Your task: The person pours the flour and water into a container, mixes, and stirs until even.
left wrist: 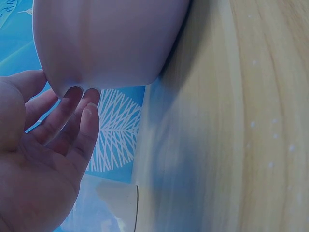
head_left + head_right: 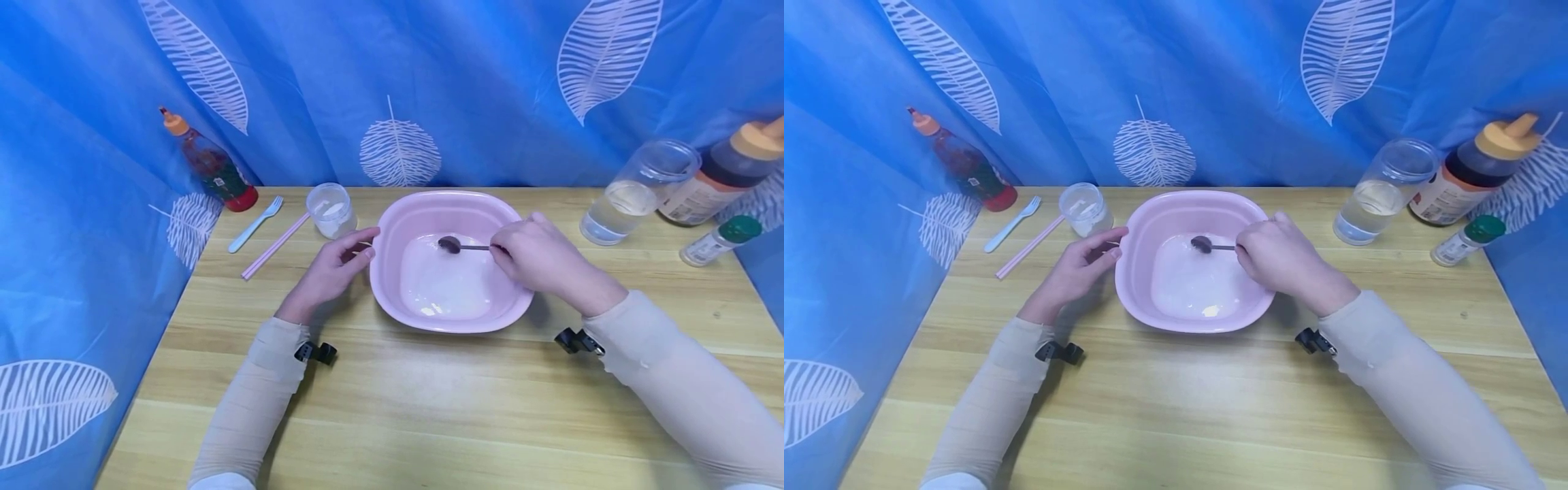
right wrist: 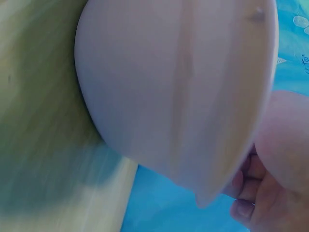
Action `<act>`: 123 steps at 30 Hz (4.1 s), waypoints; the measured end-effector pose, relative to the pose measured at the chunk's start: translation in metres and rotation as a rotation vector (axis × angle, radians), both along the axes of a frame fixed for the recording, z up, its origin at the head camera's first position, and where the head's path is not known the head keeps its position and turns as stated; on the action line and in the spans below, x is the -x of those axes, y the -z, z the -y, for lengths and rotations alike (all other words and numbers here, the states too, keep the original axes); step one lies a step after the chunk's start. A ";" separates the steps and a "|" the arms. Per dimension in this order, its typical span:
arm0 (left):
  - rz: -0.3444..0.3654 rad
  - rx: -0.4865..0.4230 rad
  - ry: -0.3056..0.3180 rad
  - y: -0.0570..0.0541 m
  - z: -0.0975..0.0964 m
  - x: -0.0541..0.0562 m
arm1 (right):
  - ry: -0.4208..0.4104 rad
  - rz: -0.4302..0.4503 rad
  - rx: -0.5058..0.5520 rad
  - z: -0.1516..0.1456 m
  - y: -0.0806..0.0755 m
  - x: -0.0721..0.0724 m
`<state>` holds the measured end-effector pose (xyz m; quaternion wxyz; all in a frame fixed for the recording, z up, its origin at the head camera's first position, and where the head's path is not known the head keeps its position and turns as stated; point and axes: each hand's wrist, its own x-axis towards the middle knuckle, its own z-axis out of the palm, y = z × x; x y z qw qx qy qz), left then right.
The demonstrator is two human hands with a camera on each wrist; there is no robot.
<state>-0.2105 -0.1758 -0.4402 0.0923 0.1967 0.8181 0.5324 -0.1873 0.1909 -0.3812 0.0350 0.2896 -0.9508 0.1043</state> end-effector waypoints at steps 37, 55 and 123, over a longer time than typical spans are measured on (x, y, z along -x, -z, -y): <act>0.000 0.009 -0.002 0.000 0.000 0.000 | -0.203 -0.082 0.287 -0.011 0.012 -0.025; 0.013 0.016 -0.012 0.001 -0.001 -0.003 | 0.016 -0.006 0.218 -0.002 0.005 -0.009; 0.018 -0.003 -0.018 0.001 0.001 0.000 | -0.209 0.078 0.229 -0.004 0.005 -0.022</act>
